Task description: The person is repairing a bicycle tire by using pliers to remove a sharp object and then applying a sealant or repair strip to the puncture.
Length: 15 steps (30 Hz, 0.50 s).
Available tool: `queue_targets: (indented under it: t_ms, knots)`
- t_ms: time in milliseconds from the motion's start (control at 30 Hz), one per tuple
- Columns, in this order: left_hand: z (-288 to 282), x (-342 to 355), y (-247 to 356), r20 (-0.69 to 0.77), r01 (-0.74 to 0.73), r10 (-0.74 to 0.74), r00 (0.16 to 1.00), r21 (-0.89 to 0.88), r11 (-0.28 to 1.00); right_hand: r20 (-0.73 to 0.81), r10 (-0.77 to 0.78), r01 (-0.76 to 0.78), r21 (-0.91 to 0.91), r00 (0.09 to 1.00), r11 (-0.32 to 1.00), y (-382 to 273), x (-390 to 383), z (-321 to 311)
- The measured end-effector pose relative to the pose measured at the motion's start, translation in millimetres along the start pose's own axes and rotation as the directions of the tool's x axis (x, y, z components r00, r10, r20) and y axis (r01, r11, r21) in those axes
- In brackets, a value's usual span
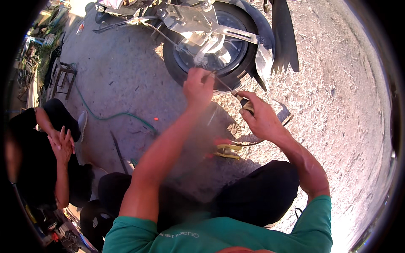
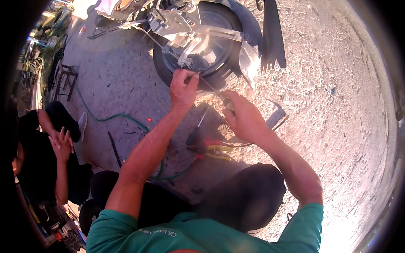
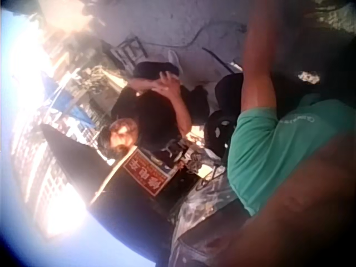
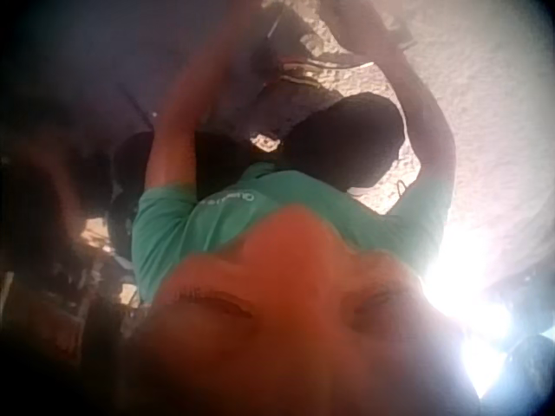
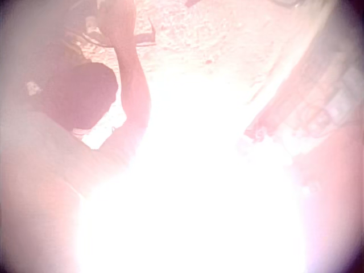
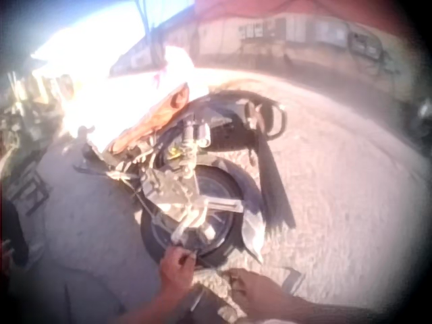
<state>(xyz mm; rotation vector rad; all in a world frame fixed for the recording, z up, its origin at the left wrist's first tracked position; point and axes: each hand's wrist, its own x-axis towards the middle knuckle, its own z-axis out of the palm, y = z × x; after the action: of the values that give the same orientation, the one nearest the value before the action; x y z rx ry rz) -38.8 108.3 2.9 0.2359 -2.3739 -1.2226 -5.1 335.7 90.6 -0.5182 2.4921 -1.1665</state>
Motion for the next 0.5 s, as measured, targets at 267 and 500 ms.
queue_targets:
  t_ms: [267, 500]
  knots:
    - [7, -4, 8, -0.002, 0.105, -0.105, 0.994, -0.059, 0.993, 0.187, 0.121, -0.096, -0.138, 0.975, 0.986, -45, 28, -55]
    - [7, 0, 20, 0.042, 0.163, -0.164, 0.986, 0.029, 0.986, 0.057, 0.018, -0.011, -0.110, 0.998, 0.994, -20, 7, -32]
